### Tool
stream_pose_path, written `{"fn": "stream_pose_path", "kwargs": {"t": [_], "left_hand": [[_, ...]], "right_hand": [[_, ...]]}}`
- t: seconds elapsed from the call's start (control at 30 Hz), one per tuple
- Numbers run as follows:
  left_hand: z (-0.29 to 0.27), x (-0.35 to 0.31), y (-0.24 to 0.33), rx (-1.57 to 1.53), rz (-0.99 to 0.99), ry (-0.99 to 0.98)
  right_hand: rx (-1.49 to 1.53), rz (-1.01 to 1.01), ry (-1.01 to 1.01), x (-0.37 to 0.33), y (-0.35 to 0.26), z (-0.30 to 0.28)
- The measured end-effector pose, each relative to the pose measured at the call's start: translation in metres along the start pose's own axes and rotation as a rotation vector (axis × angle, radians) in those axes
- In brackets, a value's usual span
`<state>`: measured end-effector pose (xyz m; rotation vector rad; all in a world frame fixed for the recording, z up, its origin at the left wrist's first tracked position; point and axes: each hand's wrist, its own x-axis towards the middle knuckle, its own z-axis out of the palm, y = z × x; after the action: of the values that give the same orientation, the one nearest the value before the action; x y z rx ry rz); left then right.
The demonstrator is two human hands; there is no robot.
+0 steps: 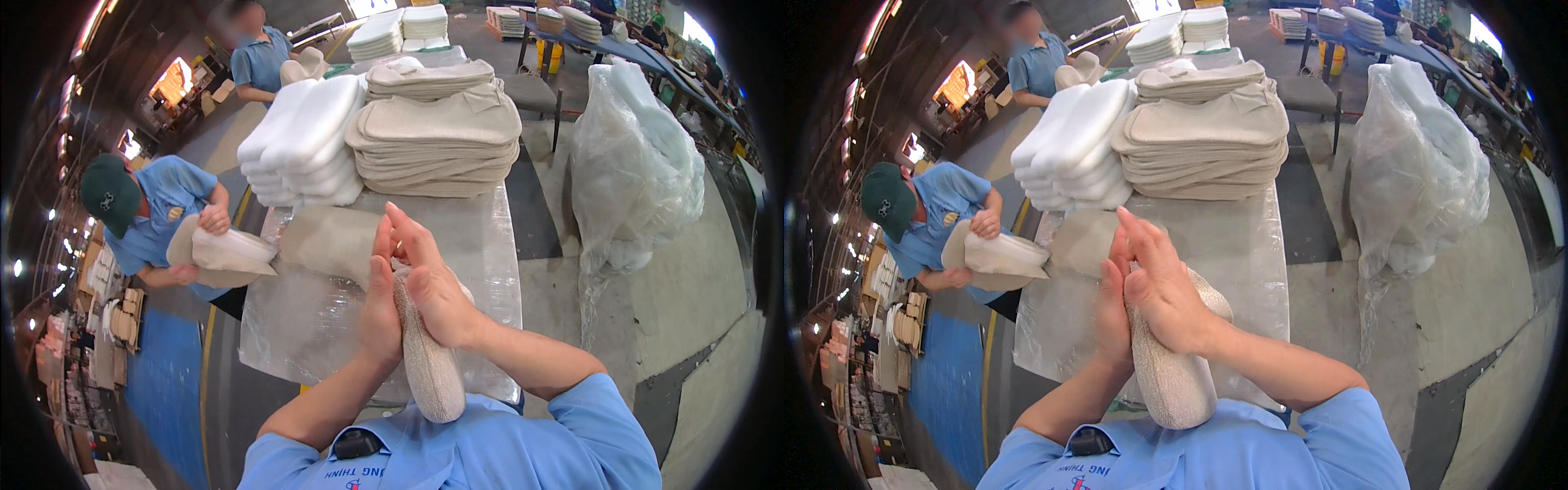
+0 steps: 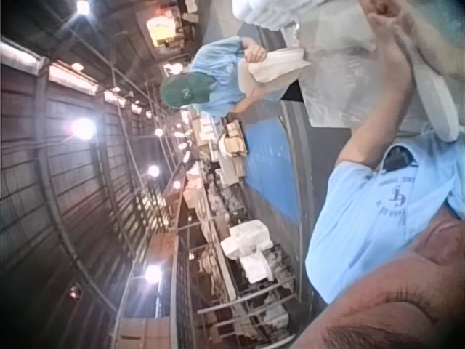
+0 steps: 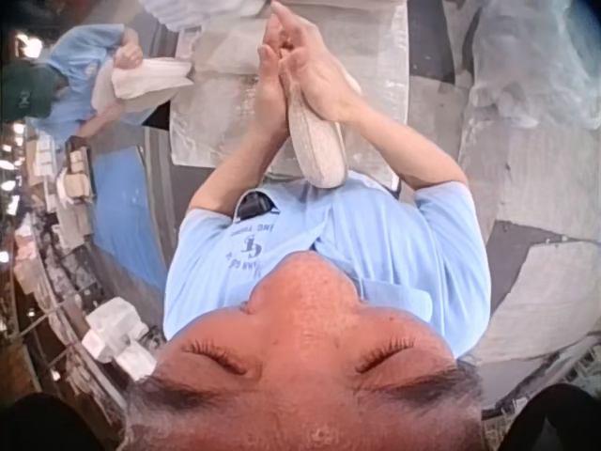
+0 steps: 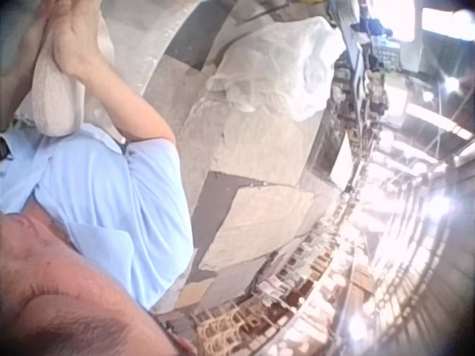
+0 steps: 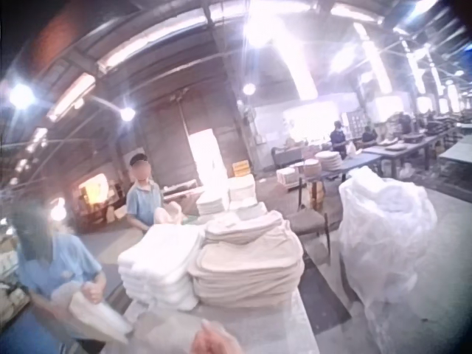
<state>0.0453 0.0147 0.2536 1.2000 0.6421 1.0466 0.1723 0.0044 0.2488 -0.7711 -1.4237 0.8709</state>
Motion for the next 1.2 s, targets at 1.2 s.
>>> {"fn": "stream_pose_path", "kwargs": {"t": [1.2], "left_hand": [[0.035,-0.046,0.009,0.118,0.209,-0.092]], "right_hand": [[0.084,0.048,0.168,-0.066,-0.014,-0.006]]}}
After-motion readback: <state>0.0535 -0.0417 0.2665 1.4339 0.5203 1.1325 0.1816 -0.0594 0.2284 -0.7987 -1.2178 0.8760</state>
